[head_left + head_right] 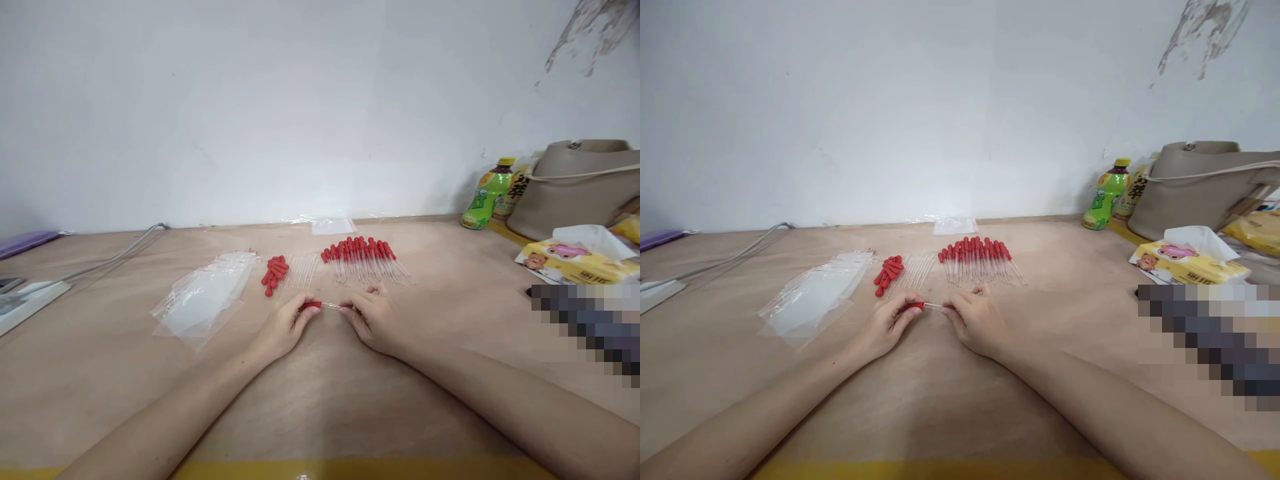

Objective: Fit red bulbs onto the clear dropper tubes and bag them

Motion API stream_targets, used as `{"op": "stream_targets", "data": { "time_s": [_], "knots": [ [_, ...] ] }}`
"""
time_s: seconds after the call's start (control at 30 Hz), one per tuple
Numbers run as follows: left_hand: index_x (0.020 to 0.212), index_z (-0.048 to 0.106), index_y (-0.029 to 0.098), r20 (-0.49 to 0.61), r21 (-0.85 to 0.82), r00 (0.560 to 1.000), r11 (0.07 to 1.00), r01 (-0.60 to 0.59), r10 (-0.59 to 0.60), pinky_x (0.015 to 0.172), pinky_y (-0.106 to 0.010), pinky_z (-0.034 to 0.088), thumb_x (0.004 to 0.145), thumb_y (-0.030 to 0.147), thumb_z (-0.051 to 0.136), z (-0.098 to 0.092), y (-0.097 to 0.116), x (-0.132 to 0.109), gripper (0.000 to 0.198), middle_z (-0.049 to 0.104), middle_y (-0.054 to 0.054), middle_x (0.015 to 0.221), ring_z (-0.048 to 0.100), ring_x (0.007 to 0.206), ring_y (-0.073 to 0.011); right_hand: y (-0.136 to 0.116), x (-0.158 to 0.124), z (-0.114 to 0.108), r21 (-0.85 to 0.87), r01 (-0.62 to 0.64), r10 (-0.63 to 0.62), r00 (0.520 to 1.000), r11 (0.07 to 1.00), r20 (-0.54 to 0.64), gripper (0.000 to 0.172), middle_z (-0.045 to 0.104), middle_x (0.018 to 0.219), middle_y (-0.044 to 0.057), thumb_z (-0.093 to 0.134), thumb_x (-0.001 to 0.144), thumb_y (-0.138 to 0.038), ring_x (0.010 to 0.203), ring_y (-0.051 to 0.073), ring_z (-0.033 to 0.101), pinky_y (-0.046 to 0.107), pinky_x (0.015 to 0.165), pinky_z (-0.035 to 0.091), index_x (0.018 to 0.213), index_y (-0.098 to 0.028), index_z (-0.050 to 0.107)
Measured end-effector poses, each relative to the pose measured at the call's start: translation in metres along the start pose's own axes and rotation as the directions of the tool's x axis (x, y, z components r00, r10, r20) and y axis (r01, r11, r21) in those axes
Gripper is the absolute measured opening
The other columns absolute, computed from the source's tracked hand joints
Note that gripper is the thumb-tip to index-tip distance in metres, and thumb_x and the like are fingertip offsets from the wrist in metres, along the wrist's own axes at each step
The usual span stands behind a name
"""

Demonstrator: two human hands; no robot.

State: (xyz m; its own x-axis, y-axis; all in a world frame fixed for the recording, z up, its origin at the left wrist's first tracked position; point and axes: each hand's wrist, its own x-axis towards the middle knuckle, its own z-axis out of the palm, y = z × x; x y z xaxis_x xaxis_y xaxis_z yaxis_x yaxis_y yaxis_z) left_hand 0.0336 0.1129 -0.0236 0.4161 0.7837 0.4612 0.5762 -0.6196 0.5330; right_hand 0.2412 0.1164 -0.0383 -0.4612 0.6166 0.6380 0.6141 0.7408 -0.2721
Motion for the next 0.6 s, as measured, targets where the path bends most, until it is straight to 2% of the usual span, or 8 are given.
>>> {"op": "stream_targets", "data": {
  "time_s": [0.13, 0.3, 0.43, 0.6],
  "knots": [
    [0.096, 0.057, 0.02, 0.009, -0.023, 1.0, 1.0, 0.012, -0.012, 0.069, -0.024, 0.046, 0.087, 0.025, 0.044, 0.0012, -0.0012, -0.0019, 0.017, 0.064, -0.001, 0.086, 0.059, 0.076, -0.0137, 0.0007, 0.0008, -0.0009, 0.046, 0.007, -0.009, 0.999, 0.999, 0.039, 0.018, 0.063, 0.076, 0.001, 0.04, 0.088, -0.025, 0.064, 0.011, 0.051, 0.03, 0.074, 0.027, 0.084, -0.018, 0.057],
    [0.092, 0.06, 0.02, 0.069, -0.022, 0.997, 1.0, 0.018, -0.017, 0.069, -0.022, 0.046, 0.086, 0.027, 0.045, 0.0014, -0.0008, -0.0071, 0.017, 0.065, 0.0, 0.084, 0.06, 0.075, -0.0124, 0.0046, 0.0031, -0.0045, 0.093, 0.034, -0.044, 0.993, 0.995, 0.107, 0.018, 0.063, 0.074, -0.001, 0.041, 0.087, -0.023, 0.064, 0.01, 0.051, 0.029, 0.072, 0.026, 0.083, -0.019, 0.059],
    [0.09, 0.061, 0.02, 0.092, 0.027, 0.995, 0.999, -0.035, 0.032, 0.068, -0.023, 0.046, 0.086, 0.028, 0.045, 0.0015, 0.0026, -0.0081, 0.018, 0.065, 0.0, 0.083, 0.06, 0.074, -0.0129, 0.0046, 0.0041, -0.0073, -0.008, 0.082, -0.081, 0.99, 0.997, 0.12, 0.02, 0.063, 0.072, -0.001, 0.042, 0.086, -0.021, 0.063, 0.01, 0.05, 0.03, 0.071, 0.023, 0.08, -0.02, 0.061],
    [0.088, 0.062, 0.019, 0.08, 0.102, 0.991, 0.988, -0.114, 0.106, 0.064, -0.024, 0.045, 0.086, 0.029, 0.046, 0.0023, 0.005, -0.0075, 0.02, 0.065, -0.002, 0.075, 0.059, 0.068, -0.013, -0.003, 0.0004, -0.0062, -0.122, 0.078, -0.071, 0.996, 0.989, 0.061, 0.022, 0.061, 0.067, 0.0, 0.041, 0.086, -0.022, 0.059, 0.011, 0.047, 0.031, 0.068, 0.021, 0.076, -0.019, 0.061]
  ]
}}
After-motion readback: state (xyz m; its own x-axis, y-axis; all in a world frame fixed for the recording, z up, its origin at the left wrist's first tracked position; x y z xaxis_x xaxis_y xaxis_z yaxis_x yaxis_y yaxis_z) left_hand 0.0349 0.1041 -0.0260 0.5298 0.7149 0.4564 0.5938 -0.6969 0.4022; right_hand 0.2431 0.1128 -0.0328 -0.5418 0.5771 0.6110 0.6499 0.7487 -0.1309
